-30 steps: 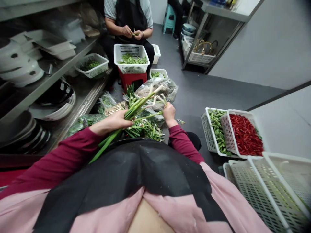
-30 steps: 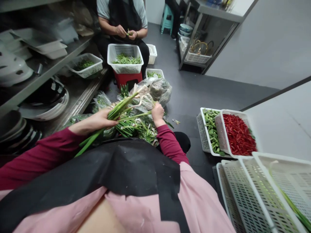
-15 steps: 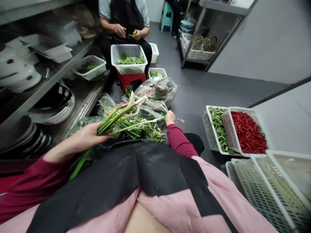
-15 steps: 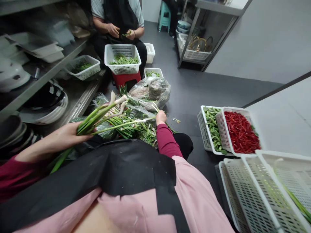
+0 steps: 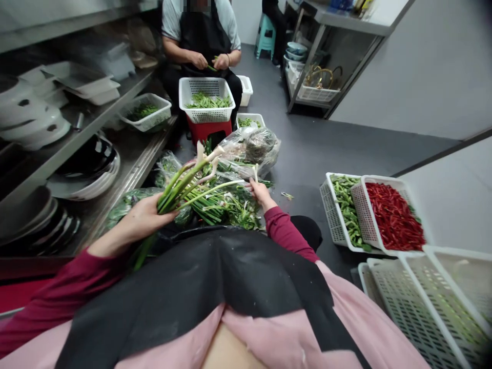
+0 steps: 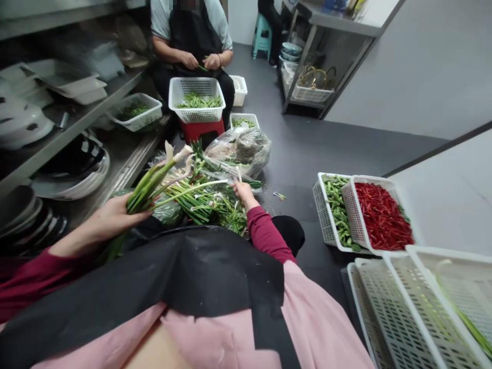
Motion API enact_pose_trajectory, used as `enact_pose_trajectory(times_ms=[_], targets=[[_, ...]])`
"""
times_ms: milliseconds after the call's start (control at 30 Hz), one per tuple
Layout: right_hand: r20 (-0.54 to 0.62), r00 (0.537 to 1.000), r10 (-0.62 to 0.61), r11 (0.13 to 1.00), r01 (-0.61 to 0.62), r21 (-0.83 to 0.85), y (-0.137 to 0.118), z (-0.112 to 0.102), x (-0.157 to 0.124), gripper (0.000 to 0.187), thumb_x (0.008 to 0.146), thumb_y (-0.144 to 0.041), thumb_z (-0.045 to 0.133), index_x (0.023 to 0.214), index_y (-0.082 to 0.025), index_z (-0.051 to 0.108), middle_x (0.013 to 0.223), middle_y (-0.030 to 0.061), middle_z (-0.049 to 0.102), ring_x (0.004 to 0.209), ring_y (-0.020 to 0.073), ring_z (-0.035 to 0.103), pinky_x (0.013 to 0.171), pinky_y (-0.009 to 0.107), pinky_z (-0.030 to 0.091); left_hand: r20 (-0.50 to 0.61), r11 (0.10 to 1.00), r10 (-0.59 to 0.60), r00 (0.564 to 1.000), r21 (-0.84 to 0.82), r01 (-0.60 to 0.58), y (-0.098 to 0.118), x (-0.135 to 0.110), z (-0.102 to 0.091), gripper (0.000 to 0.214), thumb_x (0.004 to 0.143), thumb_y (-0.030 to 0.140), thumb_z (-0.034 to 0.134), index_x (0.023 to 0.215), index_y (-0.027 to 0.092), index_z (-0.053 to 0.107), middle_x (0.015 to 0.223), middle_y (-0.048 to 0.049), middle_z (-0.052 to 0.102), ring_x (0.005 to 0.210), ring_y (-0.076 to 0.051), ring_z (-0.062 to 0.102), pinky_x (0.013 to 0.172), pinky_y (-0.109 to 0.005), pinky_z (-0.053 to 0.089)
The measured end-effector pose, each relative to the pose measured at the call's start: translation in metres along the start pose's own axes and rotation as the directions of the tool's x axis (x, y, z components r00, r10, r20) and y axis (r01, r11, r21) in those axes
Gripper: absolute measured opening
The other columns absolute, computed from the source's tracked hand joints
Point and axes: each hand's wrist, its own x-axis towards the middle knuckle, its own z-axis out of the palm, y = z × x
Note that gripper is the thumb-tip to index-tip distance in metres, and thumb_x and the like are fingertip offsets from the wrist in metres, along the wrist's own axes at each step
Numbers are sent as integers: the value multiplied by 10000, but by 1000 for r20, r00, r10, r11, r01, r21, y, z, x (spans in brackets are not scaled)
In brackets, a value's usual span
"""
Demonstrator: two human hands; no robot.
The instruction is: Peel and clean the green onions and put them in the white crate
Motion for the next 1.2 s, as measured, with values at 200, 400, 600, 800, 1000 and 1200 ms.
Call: enact_pose_trajectory(times_ms=[200,400,600,800,1000,1200], targets=[[227,956,-187,716,-25,697,-41,10,-35,303,742,-399,679,782,-136,534,573,-68,501,350,-12,200,339,148,137,71,995,91,993,41,-94,11,6,19,369,719,422,595,951,136,581,829,-43,664,749,-204,596,702,-264,470],[216,948,-234,705,12,709,-49,6,-43,246,718,-311,667,733,-170,466,560,-85,500,325,-9,215,332,153,117,110,986,165,980,-11,-165,12,3,19,312,710,379,617,933,161,606,853,-38,676,770,-207,603,735,-256,468],[121,963,-241,790,122,601,-47,12,-38,144,723,-258,562,712,-189,436,537,-91,453,345,19,242,358,170,178,141,984,112,984,-157,-90,9,-3,15,318,701,351,662,933,143,595,847,-27,652,752,-184,584,700,-245,458],[-327,906,-269,960,222,-173,-17,0,-17,83,755,-227,523,750,-161,573,706,-3,612,705,115,537,648,186,405,126,858,-118,985,-486,165,14,-11,-4,351,702,351,701,947,168,531,635,39,560,510,-108,480,488,-219,378],[-96,995,2,966,-27,-256,14,4,-18,282,759,-319,626,544,-154,548,457,-10,482,466,107,454,493,209,358,79,804,-99,992,-581,127,19,-4,-5,254,732,267,676,904,163,520,624,38,563,514,-93,478,495,-212,368],[235,943,-237,795,50,604,-39,18,-49,424,766,-575,583,914,-178,583,584,-69,465,371,20,174,365,168,157,235,718,70,969,-686,114,23,37,32,250,699,260,694,844,154,519,563,37,542,451,-88,470,426,-203,345]])
